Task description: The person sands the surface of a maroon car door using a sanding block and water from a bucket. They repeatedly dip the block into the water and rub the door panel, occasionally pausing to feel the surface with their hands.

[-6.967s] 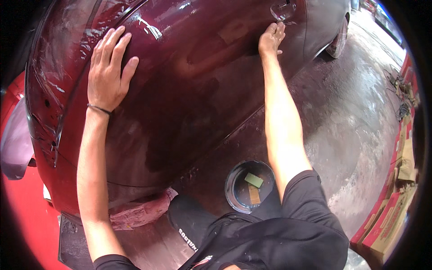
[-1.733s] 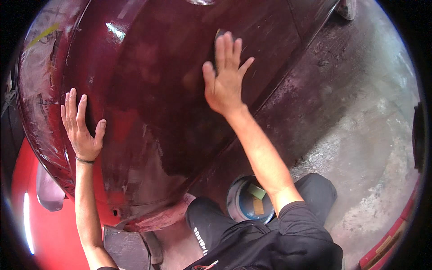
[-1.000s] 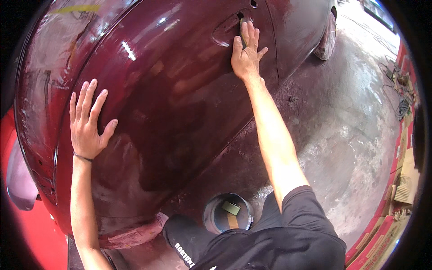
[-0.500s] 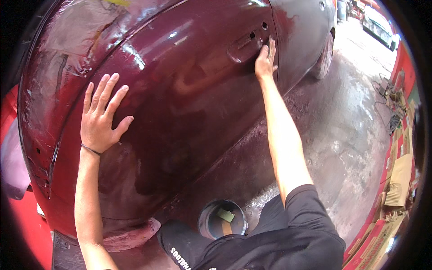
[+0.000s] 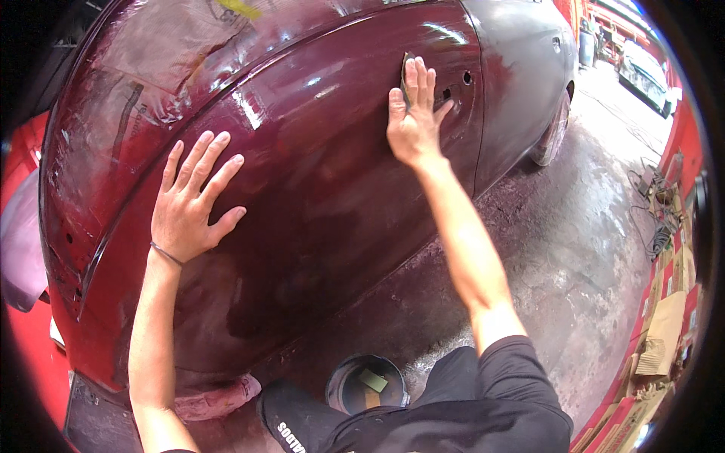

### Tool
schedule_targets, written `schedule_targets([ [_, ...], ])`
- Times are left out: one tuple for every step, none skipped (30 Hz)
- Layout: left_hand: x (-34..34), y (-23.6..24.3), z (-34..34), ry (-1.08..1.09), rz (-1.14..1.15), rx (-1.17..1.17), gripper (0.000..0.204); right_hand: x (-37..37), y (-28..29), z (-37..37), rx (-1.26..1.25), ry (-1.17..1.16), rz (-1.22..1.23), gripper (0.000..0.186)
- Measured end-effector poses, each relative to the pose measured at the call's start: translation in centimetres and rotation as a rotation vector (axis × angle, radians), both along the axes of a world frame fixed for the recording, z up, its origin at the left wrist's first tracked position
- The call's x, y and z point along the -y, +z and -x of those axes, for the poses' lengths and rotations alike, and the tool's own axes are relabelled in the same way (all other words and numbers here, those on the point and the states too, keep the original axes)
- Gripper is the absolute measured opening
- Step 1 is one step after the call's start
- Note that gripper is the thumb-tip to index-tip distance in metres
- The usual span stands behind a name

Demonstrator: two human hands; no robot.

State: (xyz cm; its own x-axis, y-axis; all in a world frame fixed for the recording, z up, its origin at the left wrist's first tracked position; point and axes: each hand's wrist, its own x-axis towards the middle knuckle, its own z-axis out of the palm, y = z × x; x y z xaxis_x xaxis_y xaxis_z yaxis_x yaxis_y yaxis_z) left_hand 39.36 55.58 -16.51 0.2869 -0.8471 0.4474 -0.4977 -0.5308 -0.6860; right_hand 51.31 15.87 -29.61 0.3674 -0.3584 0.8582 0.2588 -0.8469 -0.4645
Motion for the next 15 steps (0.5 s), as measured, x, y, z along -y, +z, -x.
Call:
schedule_targets([
  [0.0,0.0,0.0,0.002,0.002,0.002,0.068,1.1,-0.4,-0.4,0.029,-0.080,0.110,0.064],
  [0.1,0.0,0.0,0.008,0.010,0.004,0.068,3.8,0.8,-1.1,0.111,-0.068,0.130,0.062],
  [0.1,0.0,0.0,0.015,0.013,-0.002,0.068,6.5,2.7,-1.9,0.133,-0.020,0.107,0.062],
  [0.2,0.0,0.0,0.010,0.008,-0.013,0.069,9.0,4.8,-2.5,0.054,0.003,0.036,0.062],
  [0.2,0.0,0.0,0.008,0.009,-0.015,0.069,10.9,7.2,-3.0,-0.072,0.009,-0.067,0.062],
  [0.2,0.0,0.1,0.010,0.011,-0.007,0.069,10.5,8.4,-2.9,-0.111,-0.007,-0.141,0.063],
  [0.2,0.0,0.1,0.006,0.018,-0.007,0.069,10.0,9.7,-2.7,-0.188,-0.057,-0.205,0.065],
  [0.2,0.0,0.1,0.004,0.023,-0.010,0.068,8.9,10.2,-2.4,-0.174,-0.051,-0.211,0.066],
  [0.1,0.0,0.1,0.001,0.023,-0.011,0.068,6.5,10.1,-1.8,-0.126,-0.044,-0.280,0.068],
  [0.1,0.0,0.0,-0.015,0.026,-0.009,0.069,4.4,8.6,-0.8,-0.107,0.000,-0.180,0.070],
  [0.0,0.0,0.0,-0.022,0.027,-0.024,0.069,2.3,7.3,-0.3,-0.087,0.010,-0.020,0.070],
  [-0.1,0.0,0.0,-0.019,0.028,-0.029,0.069,2.3,6.5,0.4,-0.147,0.009,0.050,0.069],
  [-0.1,0.0,0.1,-0.005,0.026,-0.025,0.070,1.7,5.7,0.4,-0.200,0.032,0.174,0.067],
  [-0.2,0.0,0.0,-0.011,0.027,-0.023,0.071,3.0,5.6,0.5,-0.181,0.002,0.256,0.065],
  [-0.2,0.0,0.0,-0.012,0.030,-0.033,0.071,4.3,5.5,0.1,-0.061,0.019,0.212,0.064],
])
